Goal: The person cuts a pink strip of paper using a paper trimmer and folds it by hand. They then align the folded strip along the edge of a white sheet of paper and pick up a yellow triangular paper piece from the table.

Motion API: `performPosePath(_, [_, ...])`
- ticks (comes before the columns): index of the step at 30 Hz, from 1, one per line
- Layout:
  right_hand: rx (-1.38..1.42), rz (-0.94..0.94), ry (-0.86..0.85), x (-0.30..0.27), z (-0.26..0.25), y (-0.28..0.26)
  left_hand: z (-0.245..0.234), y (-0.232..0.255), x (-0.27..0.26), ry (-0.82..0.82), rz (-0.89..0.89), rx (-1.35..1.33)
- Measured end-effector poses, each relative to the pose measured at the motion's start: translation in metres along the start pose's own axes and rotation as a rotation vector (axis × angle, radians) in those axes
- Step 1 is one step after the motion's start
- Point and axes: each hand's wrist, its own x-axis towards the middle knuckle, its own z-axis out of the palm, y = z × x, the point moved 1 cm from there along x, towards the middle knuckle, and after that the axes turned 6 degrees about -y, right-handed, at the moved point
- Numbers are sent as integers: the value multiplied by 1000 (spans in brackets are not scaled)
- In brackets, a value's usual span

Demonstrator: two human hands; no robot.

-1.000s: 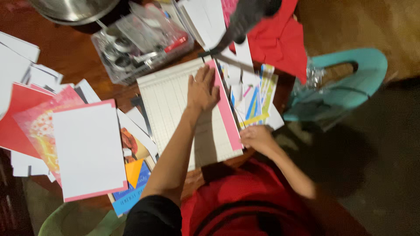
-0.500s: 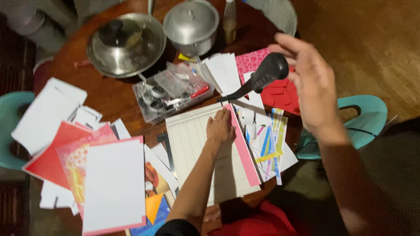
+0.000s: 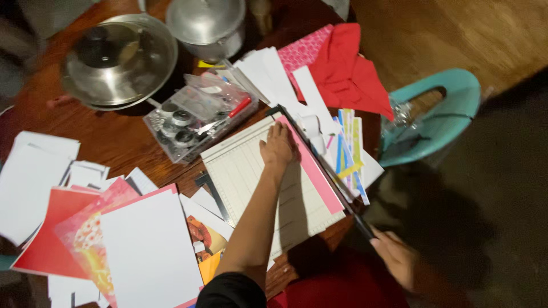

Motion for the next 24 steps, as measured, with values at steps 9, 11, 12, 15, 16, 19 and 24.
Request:
performPosePath(9, [47, 403, 150, 16, 29, -60, -46, 20, -17, -294, -64, 98])
performPosePath(11, [-53, 385, 239, 23, 39, -55, -47, 21, -17, -304, -77, 111])
performPosePath(12, [-55, 302, 297, 24, 44, -46, -45, 22, -16, -296, -72, 112])
performPosePath(15, [-54, 116, 421, 36, 70, -7, -39, 20, -17, -282, -74, 104])
performPosePath(16, [-47, 114, 441, 40, 80, 6, -38, 19, -19, -292, -71, 98])
performPosePath(19, [-92, 33, 457, 58, 80, 23, -46, 19, -15, -271, -71, 83])
performPosePath(24, [377, 441, -108, 33, 10, -29, -38, 17, -13, -252, -36, 67])
